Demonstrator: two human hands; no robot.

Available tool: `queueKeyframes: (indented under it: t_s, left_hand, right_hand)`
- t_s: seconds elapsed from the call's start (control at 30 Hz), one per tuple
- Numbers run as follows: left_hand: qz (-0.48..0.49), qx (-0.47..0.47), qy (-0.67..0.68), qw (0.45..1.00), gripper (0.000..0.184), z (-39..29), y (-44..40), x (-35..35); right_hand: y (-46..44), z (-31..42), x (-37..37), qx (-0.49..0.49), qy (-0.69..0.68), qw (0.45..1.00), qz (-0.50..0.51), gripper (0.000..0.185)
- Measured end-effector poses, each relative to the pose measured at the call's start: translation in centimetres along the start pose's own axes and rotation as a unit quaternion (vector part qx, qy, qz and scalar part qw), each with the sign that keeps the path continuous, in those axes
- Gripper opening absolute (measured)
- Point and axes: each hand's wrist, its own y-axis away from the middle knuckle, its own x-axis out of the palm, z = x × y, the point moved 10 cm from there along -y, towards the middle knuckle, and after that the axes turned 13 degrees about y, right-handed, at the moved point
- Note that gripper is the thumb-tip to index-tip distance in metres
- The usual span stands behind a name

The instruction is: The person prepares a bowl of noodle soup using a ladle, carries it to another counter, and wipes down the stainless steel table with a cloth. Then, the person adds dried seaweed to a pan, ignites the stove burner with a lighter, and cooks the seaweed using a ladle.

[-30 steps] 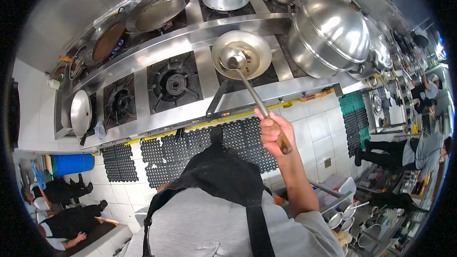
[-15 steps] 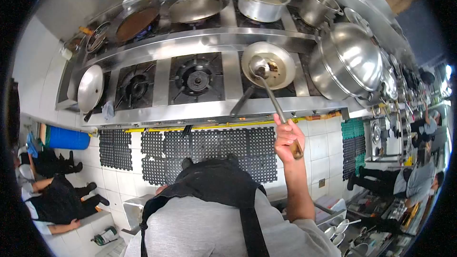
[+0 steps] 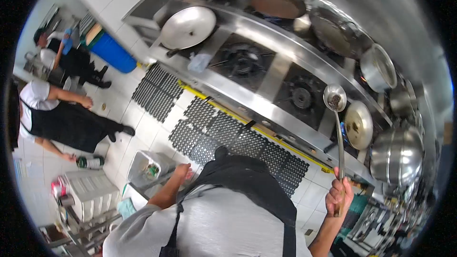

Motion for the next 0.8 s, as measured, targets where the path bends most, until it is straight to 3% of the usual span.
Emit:
queueKeyframes:
  t_s: [0.07,0.2,0.33,0.4,0.53,0.67,0.8]
  left_hand:
    - [0.018,0.068,-0.022,0.997,0.035,-0.7,-2.6,-1.4]
    - [-0.003,0.027,0.083,0.996,0.038,-0.6,-5.3,-2.6]
    - [-0.006,0.016,0.112,0.994,0.032,-2.3,-3.0,-2.3]
    - [-0.01,0.033,0.153,0.988,0.032,-2.0,-2.2,-2.6]
    - [-0.044,0.05,0.208,0.976,0.029,-0.1,-0.4,-4.0]
    - [-0.071,0.051,0.241,0.967,0.031,2.7,1.7,-4.7]
    - [-0.08,0.088,0.267,0.957,0.03,4.9,4.4,-5.6]
  right_hand:
    - [-1.3,-2.8,1.9,0.047,-0.02,0.998,0.027,0.056]
    - [-5.1,-8.7,5.1,0.136,-0.039,0.988,0.065,0.058]
    - [-9.6,-14.4,6.7,0.236,0.03,0.968,0.083,0.058]
    - [-12.0,-16.9,7.9,0.288,0.127,0.947,0.069,0.056]
    - [-17.7,-22.8,11.6,0.36,0.388,0.842,0.105,0.051]
    - [-21.4,-33.0,17.3,0.439,0.511,0.702,0.23,0.046]
    - [-23.1,-44.2,19.9,0.446,0.587,0.568,0.367,0.039]
